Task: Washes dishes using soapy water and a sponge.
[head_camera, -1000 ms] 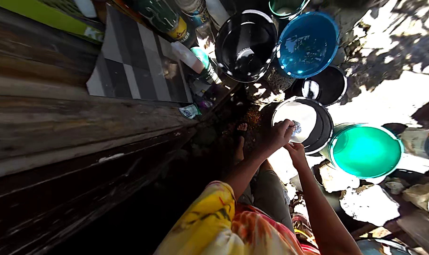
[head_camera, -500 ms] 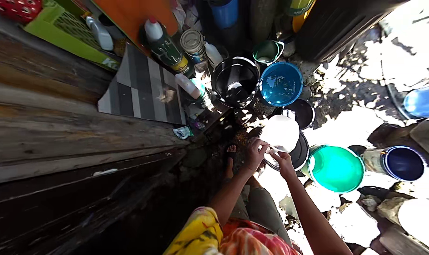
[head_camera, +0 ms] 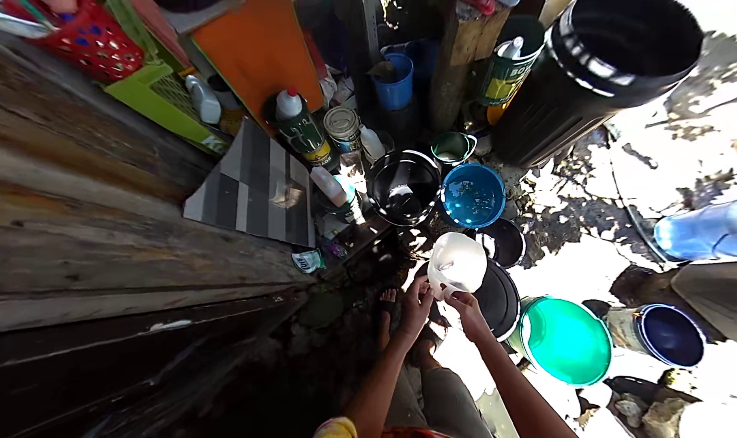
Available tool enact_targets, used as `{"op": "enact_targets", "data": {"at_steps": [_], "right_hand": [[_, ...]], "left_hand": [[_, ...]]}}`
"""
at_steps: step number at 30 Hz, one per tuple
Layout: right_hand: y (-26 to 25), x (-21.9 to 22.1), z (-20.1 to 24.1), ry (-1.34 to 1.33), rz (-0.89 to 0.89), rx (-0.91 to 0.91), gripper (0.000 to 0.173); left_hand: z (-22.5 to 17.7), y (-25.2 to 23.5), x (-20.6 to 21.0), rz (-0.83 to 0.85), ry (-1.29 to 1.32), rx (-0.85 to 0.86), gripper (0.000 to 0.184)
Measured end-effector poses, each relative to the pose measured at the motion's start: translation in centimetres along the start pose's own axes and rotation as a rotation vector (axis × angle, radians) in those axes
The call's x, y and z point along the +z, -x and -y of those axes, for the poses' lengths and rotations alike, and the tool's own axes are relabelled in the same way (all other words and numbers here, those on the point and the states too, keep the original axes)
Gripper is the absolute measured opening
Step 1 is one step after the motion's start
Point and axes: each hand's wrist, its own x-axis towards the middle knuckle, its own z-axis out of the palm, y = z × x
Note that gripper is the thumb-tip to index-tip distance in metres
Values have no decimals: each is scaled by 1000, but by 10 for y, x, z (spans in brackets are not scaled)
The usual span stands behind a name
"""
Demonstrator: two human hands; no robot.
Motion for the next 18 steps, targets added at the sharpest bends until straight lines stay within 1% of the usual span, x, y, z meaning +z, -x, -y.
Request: {"op": "enact_targets", "data": {"at_steps": [2, 5, 8, 10, 11, 14, 15, 18], "right_hand": [[-2, 3, 4, 56, 23, 31, 28], [-4, 7, 13, 129, 68, 161, 42], [-14, 14, 9, 110, 64, 194, 43], [-26, 18, 7, 95, 32, 186, 40], [-32, 19, 7, 92, 19, 158, 37], [-38, 24, -8, 88, 3, 112, 30], [-43, 26, -12, 85, -6, 110, 29], [-57, 34, -26, 79, -54, 155, 24]], "left_hand": [[2, 1, -3, 27, -11, -35, 47], [15, 0, -6, 4, -29, -31, 51], [34, -5, -15, -38, -42, -41, 50], [39, -14, -23, -27, -58, -65, 49], [39, -20, -29, 10, -81, -91, 48], [36, -23, -53, 202, -180, -222, 49], [38, -28, -59, 243, -194, -250, 50], [64, -42, -74, 239, -167, -303, 49]]}}
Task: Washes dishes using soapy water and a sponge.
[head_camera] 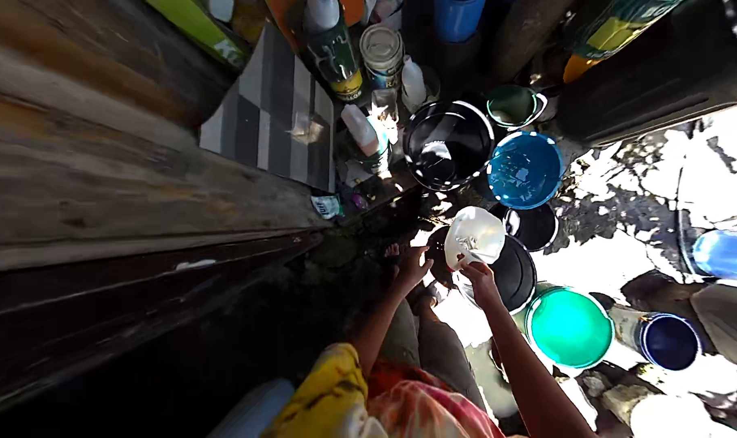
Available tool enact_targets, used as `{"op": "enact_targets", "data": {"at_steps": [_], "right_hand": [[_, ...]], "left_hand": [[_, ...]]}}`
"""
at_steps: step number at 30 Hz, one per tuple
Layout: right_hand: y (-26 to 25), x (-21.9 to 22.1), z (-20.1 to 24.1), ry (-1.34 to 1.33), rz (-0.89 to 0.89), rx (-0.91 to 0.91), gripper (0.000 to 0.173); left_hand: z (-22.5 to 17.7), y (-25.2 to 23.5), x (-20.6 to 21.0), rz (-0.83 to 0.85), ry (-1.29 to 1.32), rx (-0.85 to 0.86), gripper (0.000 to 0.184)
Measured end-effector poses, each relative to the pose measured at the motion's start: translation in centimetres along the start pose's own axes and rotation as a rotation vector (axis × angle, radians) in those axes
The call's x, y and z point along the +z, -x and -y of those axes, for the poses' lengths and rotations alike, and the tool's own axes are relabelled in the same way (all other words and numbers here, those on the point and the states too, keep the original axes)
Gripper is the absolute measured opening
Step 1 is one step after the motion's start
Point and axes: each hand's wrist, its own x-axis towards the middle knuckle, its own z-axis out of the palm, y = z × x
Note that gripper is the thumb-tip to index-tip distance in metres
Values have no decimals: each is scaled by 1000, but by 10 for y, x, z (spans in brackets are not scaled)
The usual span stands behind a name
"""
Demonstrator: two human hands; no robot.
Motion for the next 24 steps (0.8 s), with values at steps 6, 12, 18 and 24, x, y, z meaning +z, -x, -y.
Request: {"op": "enact_targets", "data": {"at_steps": [6, 12, 18, 24], "right_hand": [[-24, 32, -15, -13, -104, 145, 19], [-54, 64, -38, 87, -46, 145, 14], [-86, 94, -59, 118, 63, 68, 24], [-100, 115, -80, 112, 94, 16, 36]], "left_hand": [[82, -40, -25, -66, 221, -259, 50], [185, -91, -54, -312, 510, -457, 70], [222, -166, -79, -666, 658, -434, 89], [244, -242, -64, -971, 688, -269, 105]]}}
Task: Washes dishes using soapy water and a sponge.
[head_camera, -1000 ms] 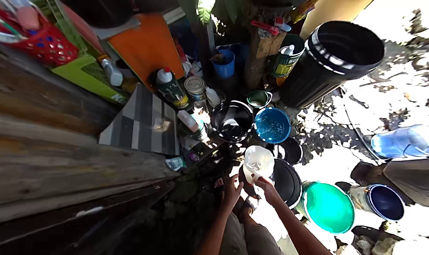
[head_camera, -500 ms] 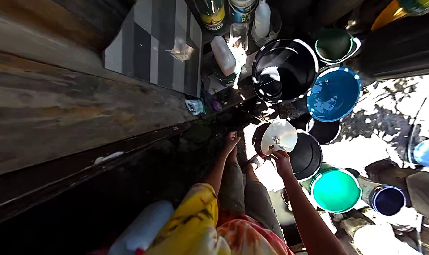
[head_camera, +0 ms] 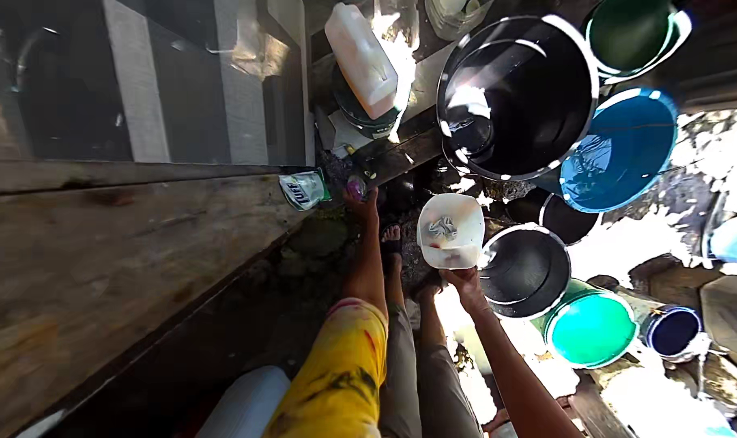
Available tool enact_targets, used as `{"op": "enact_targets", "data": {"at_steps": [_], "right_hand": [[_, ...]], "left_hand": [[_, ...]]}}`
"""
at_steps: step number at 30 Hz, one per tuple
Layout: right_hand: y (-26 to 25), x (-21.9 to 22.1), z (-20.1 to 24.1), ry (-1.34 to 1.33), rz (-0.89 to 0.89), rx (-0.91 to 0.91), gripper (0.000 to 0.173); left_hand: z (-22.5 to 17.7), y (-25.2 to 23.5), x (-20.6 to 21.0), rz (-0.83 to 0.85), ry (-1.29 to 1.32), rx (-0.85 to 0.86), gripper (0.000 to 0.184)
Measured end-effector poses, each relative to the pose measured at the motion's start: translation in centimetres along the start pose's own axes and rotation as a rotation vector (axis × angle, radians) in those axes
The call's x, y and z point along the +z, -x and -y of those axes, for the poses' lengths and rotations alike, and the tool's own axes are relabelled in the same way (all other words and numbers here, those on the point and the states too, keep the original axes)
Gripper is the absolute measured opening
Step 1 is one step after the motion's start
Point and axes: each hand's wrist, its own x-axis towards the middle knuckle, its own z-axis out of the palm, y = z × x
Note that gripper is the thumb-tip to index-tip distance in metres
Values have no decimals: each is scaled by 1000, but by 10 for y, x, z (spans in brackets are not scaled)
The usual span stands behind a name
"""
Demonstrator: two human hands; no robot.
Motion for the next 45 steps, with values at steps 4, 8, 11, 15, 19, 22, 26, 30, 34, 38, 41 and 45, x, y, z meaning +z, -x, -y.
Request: {"op": "enact_targets", "data": {"at_steps": [4, 8, 11, 15, 19, 22, 26, 30, 34, 38, 41, 45], "right_hand": [[-4, 2, -14, 62, 28, -40, 35], [0, 3, -23, 78, 7, -42, 37], [6, 0, -29, 32, -12, -47, 35], [21, -8, -28, 19, -12, -56, 37], [44, -16, -10, 37, -32, -66, 39], [59, -25, 3, 45, -21, -107, 41], [75, -37, 23, 74, 22, -179, 38], [94, -42, 47, 108, 85, -216, 40], [118, -54, 71, 183, 153, -267, 41], [139, -67, 84, 276, 195, -344, 39], [154, -76, 89, 307, 213, -368, 38], [170, -87, 85, 374, 271, -379, 41]], "left_hand": [[7, -15, 17, -184, 21, 53, 85], [-3, -23, 12, -222, -60, 4, 68], [-8, -30, -3, -178, -117, 57, 66], [-30, -14, -39, 127, 168, 46, 57], [-97, 51, -83, 429, 288, -60, 58], [-139, 92, -105, 521, 353, -100, 55], [-183, 133, -121, 604, 385, -82, 56], [-223, 169, -141, 700, 246, 207, 56], [-270, 212, -166, 773, -16, 402, 69], [-314, 249, -182, 922, -497, 636, 48], [-337, 279, -186, 996, -944, 653, 46], [-352, 317, -177, 1068, -1386, 602, 54]]}}
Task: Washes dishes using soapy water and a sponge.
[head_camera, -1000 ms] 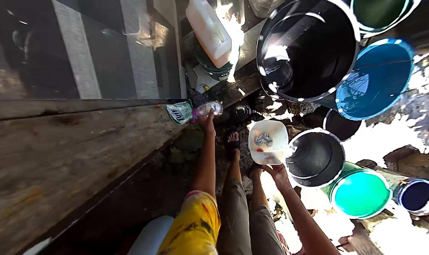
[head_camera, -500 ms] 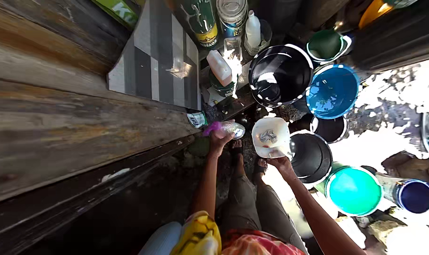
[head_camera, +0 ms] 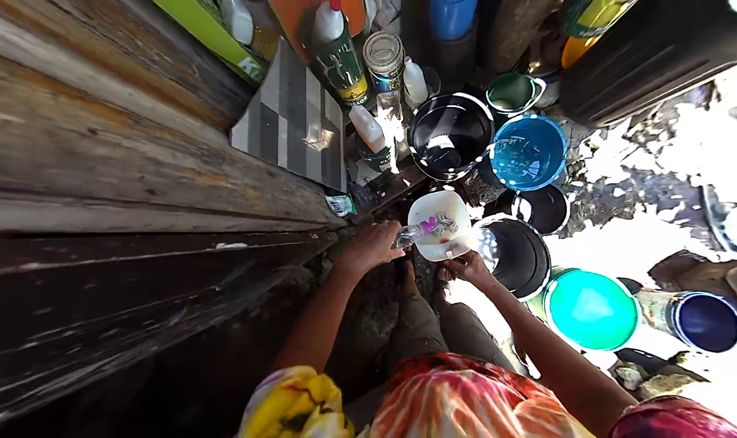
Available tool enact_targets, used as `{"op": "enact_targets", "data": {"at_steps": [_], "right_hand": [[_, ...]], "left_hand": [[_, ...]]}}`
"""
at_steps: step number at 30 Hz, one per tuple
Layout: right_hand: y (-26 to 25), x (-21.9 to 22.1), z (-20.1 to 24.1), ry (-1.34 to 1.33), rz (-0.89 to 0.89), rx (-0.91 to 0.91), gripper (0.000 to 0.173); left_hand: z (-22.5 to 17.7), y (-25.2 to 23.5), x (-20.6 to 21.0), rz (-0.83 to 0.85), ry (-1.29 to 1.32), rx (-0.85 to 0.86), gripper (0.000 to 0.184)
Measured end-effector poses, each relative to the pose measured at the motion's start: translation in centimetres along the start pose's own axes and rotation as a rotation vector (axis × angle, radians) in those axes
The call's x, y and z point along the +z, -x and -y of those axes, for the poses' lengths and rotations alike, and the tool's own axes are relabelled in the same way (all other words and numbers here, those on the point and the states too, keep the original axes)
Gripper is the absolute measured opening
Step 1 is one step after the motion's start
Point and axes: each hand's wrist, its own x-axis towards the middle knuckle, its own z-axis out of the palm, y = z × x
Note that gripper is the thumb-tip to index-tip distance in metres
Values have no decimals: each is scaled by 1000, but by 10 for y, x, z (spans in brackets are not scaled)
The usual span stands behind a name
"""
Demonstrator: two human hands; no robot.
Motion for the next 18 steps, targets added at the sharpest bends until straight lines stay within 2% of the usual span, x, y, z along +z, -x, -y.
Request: {"op": "enact_targets", "data": {"at_steps": [3, 9, 18], "right_hand": [[13, -1, 2, 18, 43, 42, 39], [38, 1, 1, -10, 57, 51, 41], [46, 2, -9, -32, 67, 92, 45]], "left_hand": [[-25, 1, 1, 77, -163, -14, 55], [-64, 5, -8, 148, -344, 2, 44], [-90, 2, -15, 260, -573, 22, 33]]}}
